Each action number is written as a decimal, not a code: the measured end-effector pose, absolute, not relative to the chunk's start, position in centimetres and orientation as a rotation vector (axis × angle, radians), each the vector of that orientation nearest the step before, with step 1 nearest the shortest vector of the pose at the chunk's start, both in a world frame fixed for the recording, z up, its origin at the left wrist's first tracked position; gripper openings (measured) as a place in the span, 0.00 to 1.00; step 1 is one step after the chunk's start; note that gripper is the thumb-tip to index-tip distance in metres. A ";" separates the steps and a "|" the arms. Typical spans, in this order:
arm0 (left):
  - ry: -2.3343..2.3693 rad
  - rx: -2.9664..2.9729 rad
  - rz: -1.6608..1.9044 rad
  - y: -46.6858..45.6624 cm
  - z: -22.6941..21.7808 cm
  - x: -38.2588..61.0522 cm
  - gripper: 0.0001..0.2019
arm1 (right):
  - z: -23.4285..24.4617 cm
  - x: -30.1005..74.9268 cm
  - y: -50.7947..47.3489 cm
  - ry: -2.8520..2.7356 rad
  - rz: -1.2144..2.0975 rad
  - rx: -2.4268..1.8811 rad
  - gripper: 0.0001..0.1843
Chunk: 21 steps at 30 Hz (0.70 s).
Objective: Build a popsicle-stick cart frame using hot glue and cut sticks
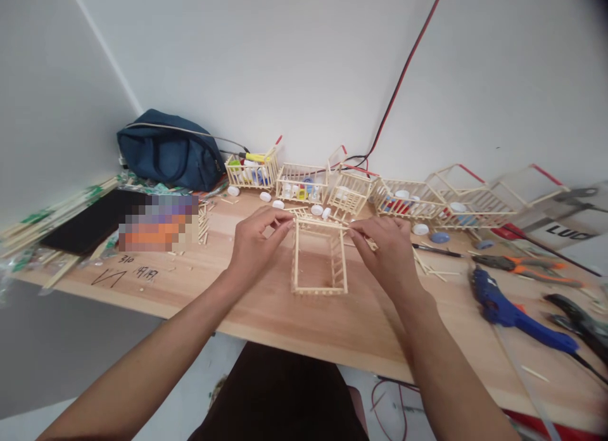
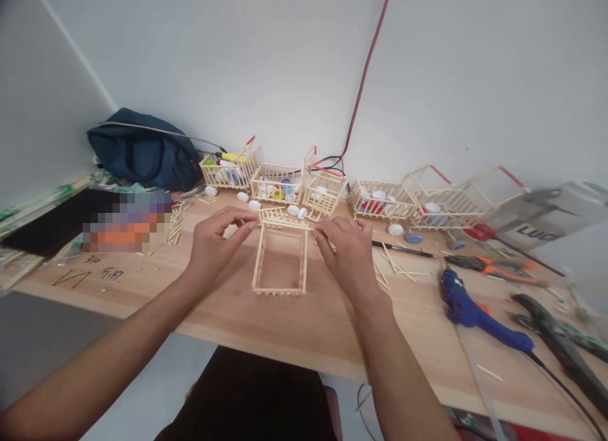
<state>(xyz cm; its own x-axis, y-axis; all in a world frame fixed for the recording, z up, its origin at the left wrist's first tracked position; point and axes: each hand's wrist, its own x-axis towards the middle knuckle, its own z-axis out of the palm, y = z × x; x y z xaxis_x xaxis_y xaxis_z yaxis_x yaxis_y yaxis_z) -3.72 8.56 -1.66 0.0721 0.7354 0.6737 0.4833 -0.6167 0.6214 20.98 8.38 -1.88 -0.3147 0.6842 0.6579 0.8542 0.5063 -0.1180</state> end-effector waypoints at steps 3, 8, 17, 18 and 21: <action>1.210 2.364 1.657 7.8 -0.5 -3.1 0.06 | -1.2 20.8 8.0 -2.084 -0.373 -1.235 0.10; 1.197 2.825 1.440 6.2 1.8 -0.4 0.09 | -0.1 19.8 7.1 -2.113 -0.432 -1.190 0.10; 1.421 3.103 1.061 5.4 2.0 1.3 0.07 | 0.8 18.9 5.1 -2.117 -0.471 -1.185 0.12; 1.431 3.108 1.044 5.1 2.1 1.3 0.07 | 0.9 18.8 4.9 -2.116 -0.474 -1.185 0.12; 1.433 3.088 1.022 4.5 2.2 1.3 0.09 | 1.0 18.5 4.3 -2.111 -0.484 -1.195 0.12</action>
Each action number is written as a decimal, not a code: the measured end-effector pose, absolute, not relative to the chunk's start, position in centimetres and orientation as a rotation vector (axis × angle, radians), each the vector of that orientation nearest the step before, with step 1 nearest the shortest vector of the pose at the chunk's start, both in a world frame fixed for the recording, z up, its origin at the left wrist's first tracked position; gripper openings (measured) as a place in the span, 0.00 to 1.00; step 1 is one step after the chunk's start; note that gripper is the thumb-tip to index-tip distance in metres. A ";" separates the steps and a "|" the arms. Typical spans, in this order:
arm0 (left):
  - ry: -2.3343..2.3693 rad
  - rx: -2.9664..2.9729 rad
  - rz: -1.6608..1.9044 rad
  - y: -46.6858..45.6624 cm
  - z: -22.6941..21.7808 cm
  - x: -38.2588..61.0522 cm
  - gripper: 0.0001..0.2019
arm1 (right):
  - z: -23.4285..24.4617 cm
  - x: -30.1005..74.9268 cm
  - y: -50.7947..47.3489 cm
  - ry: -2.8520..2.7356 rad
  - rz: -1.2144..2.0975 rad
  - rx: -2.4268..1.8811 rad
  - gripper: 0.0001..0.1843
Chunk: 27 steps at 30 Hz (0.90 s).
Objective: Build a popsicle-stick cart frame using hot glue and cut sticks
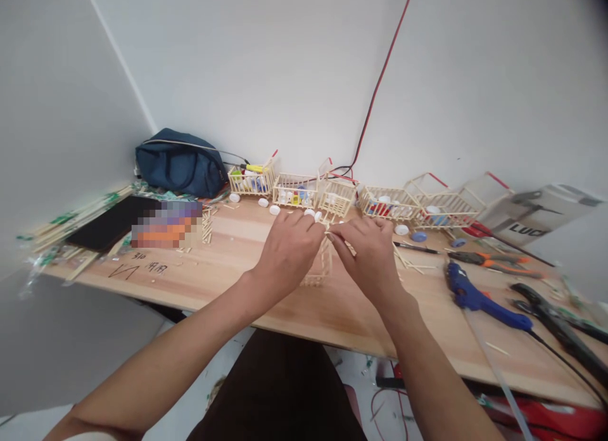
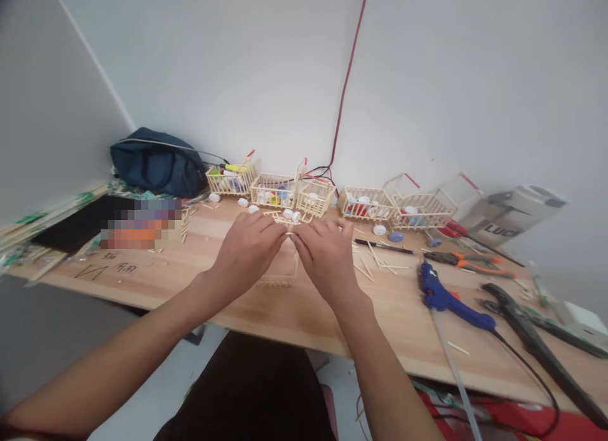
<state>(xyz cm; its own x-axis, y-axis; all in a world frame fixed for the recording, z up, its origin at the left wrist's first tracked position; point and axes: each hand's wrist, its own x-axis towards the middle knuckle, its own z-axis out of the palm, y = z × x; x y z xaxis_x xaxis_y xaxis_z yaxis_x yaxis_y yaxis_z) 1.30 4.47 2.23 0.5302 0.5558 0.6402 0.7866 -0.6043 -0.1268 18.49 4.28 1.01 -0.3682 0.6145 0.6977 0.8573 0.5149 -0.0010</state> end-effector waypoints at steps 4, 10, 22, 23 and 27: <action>-1.100 -2.467 -0.888 4.1 2.3 1.4 0.10 | 1.6 18.9 3.5 -2.106 -0.457 -1.191 0.11; -1.205 -2.578 -1.243 4.2 2.4 0.4 0.08 | 5.2 24.5 1.3 -1.896 -0.516 -1.313 0.13; -1.461 -2.535 -1.690 2.2 2.0 -2.9 0.05 | 4.6 42.9 -6.5 -1.553 -0.269 -2.554 0.11; -1.490 -2.527 -1.694 1.9 1.9 -3.2 0.05 | 3.5 43.8 -7.1 -1.546 -0.217 -2.602 0.09; -1.583 -2.483 -1.690 0.2 1.8 -4.0 0.06 | -0.4 45.4 -8.8 -1.528 -0.148 -2.693 0.10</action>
<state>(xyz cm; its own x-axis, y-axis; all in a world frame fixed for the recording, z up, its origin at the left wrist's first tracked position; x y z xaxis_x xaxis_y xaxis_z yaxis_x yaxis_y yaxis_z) -3.97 0.23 1.83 0.0845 0.7957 0.5998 0.5465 -0.5403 0.6399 45.44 -8.79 -0.39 0.5095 0.8542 0.1037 0.8582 -0.5131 0.0105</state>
